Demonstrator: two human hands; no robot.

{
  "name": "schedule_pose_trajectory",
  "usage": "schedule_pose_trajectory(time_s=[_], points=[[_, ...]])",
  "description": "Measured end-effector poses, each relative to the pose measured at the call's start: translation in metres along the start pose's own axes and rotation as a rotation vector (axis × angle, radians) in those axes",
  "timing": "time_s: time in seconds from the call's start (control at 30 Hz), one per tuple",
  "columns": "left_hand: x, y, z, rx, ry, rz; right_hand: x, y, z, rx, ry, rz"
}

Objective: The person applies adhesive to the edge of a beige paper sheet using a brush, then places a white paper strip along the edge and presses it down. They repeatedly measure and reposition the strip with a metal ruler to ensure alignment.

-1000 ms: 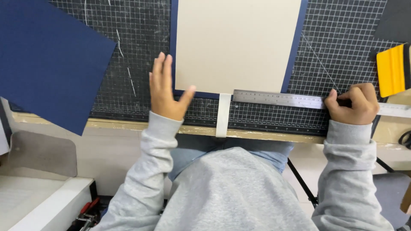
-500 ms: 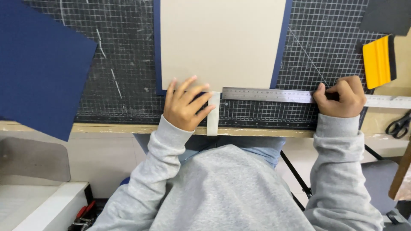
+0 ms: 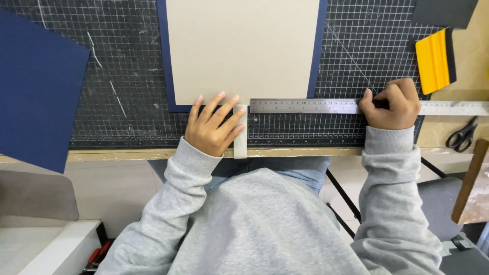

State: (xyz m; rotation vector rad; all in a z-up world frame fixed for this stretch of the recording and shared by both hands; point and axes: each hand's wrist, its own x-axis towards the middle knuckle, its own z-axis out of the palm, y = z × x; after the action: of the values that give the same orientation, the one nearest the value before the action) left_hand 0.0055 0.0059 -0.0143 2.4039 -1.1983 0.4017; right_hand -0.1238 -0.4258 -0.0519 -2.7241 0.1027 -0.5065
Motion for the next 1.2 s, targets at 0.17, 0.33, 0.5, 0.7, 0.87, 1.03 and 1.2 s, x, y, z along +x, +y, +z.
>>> schedule_pose_trajectory(time_s=[0.17, 0.33, 0.5, 0.7, 0.87, 1.03, 1.2], points=[[0.0008, 0.0001, -0.0010, 0.001, 0.017, 0.007, 0.0008, -0.0020, 0.0003, 0.000, -0.014, 0.001], [0.0018, 0.0013, -0.0012, 0.010, 0.015, -0.006, -0.0013, 0.0023, 0.0021, -0.002, -0.017, 0.001], [0.0040, 0.0017, -0.0020, 0.020, 0.018, -0.007, 0.0003, -0.0006, 0.0019, 0.005, -0.015, -0.001], [0.0042, 0.0018, -0.0025, 0.021, 0.017, -0.004, -0.0004, 0.0024, 0.0048, -0.001, 0.006, -0.040], [0.0041, 0.0030, -0.0025, 0.021, 0.017, -0.016, 0.0011, -0.0012, 0.0030, 0.007, 0.005, -0.036], [0.0056, 0.0022, -0.0028, 0.053, -0.003, 0.005, 0.0021, -0.0020, 0.0026, 0.010, 0.001, -0.033], [0.0034, 0.0018, -0.0019, 0.071, -0.041, 0.010, 0.0017, 0.0000, 0.0043, 0.008, 0.007, -0.039]])
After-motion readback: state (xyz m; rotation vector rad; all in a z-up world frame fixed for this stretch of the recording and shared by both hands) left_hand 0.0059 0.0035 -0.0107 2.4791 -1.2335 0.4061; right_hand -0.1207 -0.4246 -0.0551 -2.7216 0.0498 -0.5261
